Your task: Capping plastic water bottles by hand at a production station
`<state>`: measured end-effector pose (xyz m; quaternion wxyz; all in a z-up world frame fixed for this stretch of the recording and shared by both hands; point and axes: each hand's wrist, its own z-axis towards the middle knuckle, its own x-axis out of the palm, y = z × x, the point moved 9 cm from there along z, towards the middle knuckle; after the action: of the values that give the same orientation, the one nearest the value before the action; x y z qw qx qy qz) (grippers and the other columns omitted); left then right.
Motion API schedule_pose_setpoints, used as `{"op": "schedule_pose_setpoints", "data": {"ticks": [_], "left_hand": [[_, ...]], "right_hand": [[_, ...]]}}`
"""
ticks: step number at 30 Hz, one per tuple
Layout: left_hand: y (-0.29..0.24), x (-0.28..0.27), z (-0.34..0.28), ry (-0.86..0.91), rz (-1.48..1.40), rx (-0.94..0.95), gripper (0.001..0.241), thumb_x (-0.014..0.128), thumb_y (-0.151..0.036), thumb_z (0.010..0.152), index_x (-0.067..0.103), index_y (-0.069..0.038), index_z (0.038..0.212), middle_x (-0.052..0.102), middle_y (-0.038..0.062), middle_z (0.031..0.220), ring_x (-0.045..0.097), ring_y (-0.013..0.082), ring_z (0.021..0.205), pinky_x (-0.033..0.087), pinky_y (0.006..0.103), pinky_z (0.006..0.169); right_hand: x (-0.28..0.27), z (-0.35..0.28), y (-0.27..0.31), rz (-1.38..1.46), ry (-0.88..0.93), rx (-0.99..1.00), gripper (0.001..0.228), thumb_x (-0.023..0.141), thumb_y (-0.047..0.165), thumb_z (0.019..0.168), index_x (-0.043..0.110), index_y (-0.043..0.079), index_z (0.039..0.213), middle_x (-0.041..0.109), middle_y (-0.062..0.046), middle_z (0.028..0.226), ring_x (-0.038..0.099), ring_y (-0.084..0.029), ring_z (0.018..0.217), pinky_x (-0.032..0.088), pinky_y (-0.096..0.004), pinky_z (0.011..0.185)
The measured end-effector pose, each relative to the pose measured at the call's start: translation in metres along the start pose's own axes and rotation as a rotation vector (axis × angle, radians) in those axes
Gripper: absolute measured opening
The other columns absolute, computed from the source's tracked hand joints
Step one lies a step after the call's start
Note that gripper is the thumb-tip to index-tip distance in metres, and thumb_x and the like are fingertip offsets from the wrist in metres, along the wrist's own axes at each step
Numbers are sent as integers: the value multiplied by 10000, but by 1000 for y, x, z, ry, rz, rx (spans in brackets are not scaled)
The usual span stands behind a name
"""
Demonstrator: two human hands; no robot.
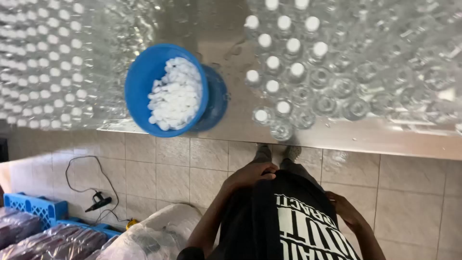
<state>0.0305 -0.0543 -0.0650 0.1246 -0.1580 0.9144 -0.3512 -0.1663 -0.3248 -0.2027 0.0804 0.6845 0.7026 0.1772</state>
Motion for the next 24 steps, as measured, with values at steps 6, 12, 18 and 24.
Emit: {"op": "schedule_pose_setpoints", "data": {"ticks": [6, 12, 18, 24], "left_hand": [[57, -189, -111, -500, -685, 393, 498, 721, -386, 1006, 678, -12, 1332, 798, 201, 1250, 795, 336, 1154, 683, 439, 950], [169, -354, -105, -1107, 355, 24, 868, 770, -618, 937, 446, -214, 1634, 346, 197, 1721, 273, 456, 1606, 355, 682, 1198], [171, -364, -48, -901, 681, -3, 959, 649, -838, 856, 554, -211, 1576, 399, 229, 1660, 530, 619, 1264, 536, 667, 927], [167, -357, -46, -1059, 532, -5, 658, 709, -532, 907, 556, -138, 1410, 416, 290, 1521, 591, 598, 1160, 580, 677, 728]], "right_hand": [[-1, -12, 21, -2, -138, 134, 523, 520, 240, 1087, 727, 43, 1525, 733, -175, 1554, 634, -363, 1461, 436, -534, 1208], [-181, 107, -89, -885, -396, 241, 840, 791, 621, 918, 586, 214, 1624, 812, -99, 1503, 793, -272, 1380, 585, -370, 1175], [-113, -80, 58, -623, -720, 16, 733, 718, 520, 945, 627, 198, 1597, 783, -118, 1461, 789, -301, 1292, 596, -445, 1090], [-27, -187, 160, -515, -805, -44, 656, 690, 454, 967, 632, 224, 1579, 810, -60, 1419, 764, -303, 1306, 597, -450, 1097]]}}
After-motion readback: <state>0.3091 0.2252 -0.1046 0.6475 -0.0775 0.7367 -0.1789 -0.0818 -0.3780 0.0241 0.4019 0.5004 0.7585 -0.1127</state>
